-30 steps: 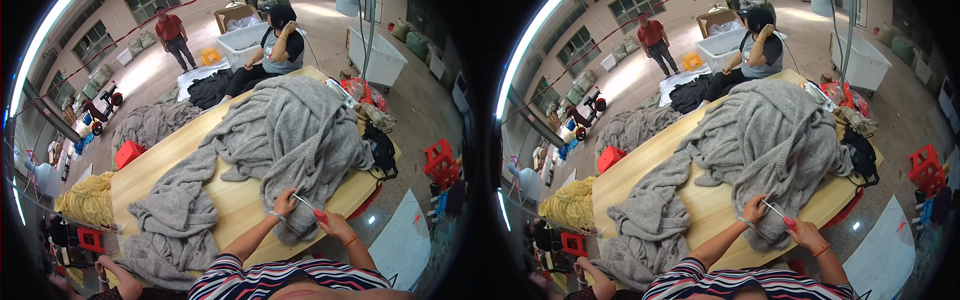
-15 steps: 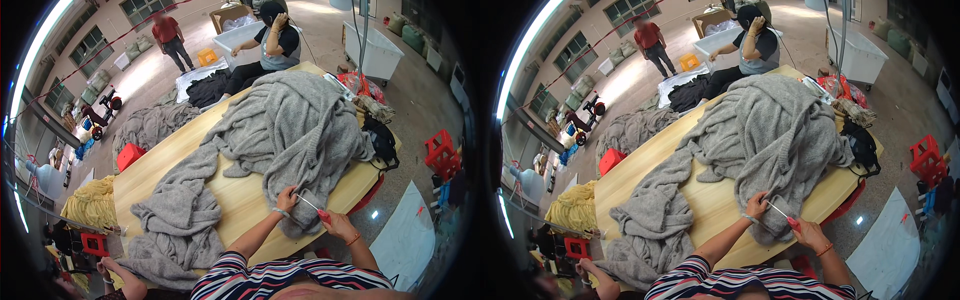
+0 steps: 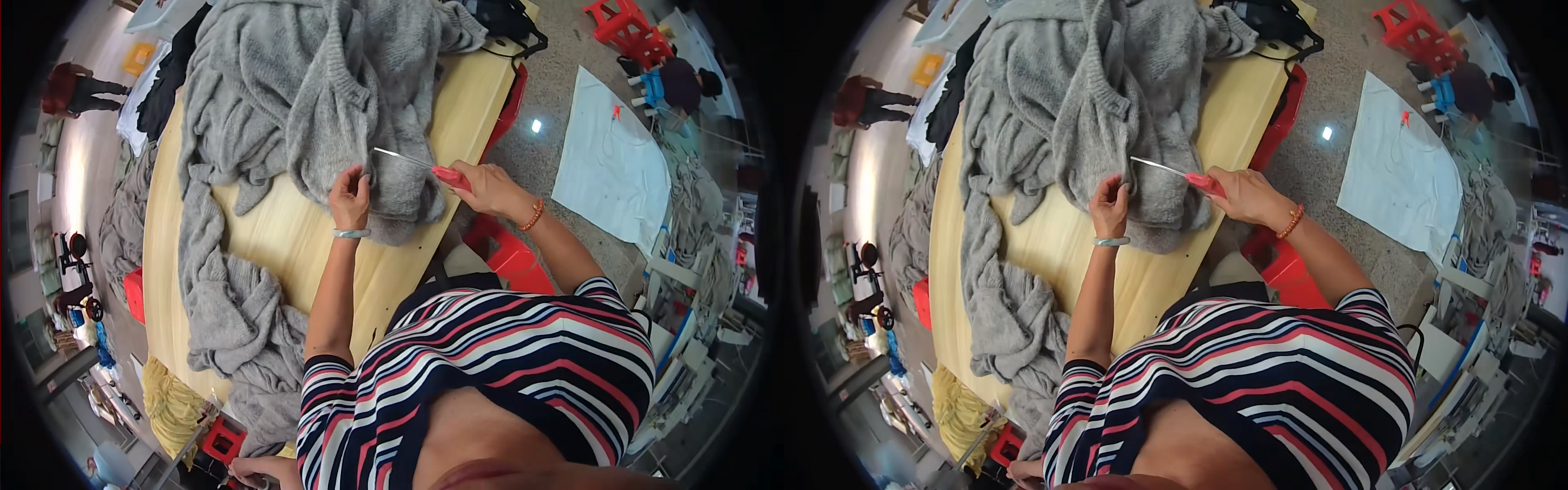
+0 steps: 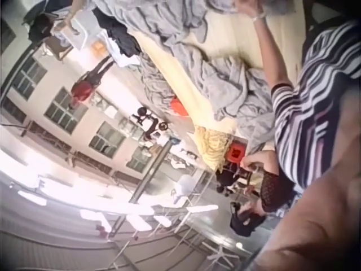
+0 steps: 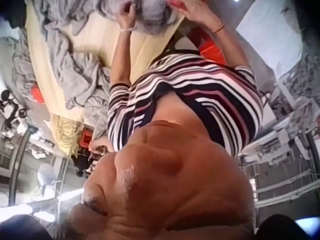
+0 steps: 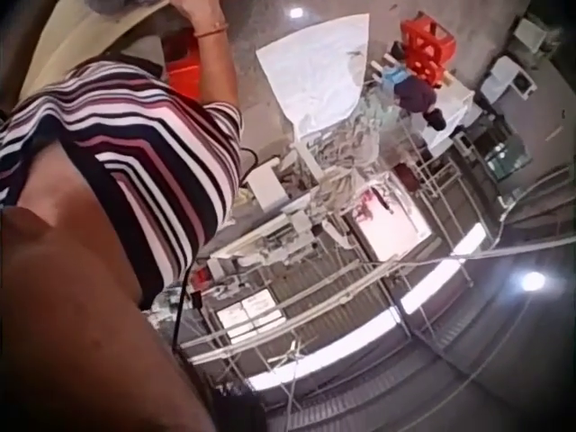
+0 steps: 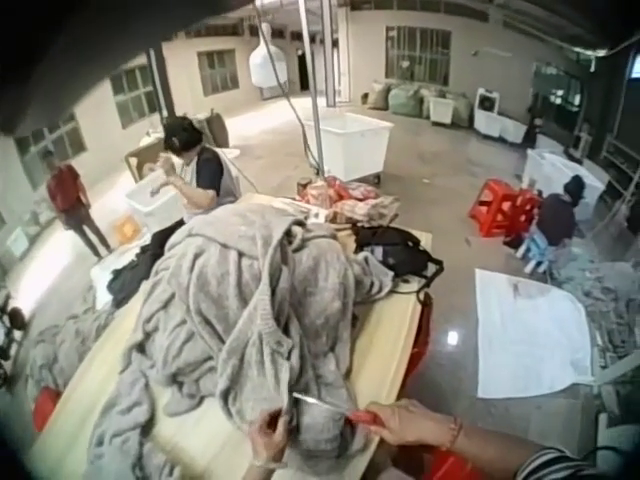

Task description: Trim loose threads from a knitted garment using scissors.

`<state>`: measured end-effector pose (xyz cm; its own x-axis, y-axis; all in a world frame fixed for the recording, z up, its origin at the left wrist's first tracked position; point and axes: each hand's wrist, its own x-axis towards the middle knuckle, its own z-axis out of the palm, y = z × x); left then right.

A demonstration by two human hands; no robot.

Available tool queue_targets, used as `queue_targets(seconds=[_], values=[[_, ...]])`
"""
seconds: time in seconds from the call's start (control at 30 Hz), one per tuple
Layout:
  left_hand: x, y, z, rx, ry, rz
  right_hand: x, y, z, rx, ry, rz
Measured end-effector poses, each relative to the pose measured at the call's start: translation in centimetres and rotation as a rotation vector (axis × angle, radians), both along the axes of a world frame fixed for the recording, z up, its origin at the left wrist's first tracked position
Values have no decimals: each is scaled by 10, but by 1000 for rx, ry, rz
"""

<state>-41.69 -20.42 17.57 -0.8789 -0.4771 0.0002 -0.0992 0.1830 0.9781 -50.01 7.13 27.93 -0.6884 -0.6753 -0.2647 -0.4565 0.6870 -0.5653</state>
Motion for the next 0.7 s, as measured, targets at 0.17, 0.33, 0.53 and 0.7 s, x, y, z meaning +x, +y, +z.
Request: queue_targets(seconds=[0.17, 0.33, 0.53, 0.7], values=[[3, 17, 7, -312, 112, -296, -1, 7, 1, 9, -23, -56], [-42, 9, 34, -661, 321, -42, 0, 13, -1, -15, -33, -72], [-93, -13, -5, -806, -72, -140, -10, -3, 4, -20, -17, -74], [-84, -3, -42, -963, -40, -207, -21, -13, 21, 122, 16, -67]])
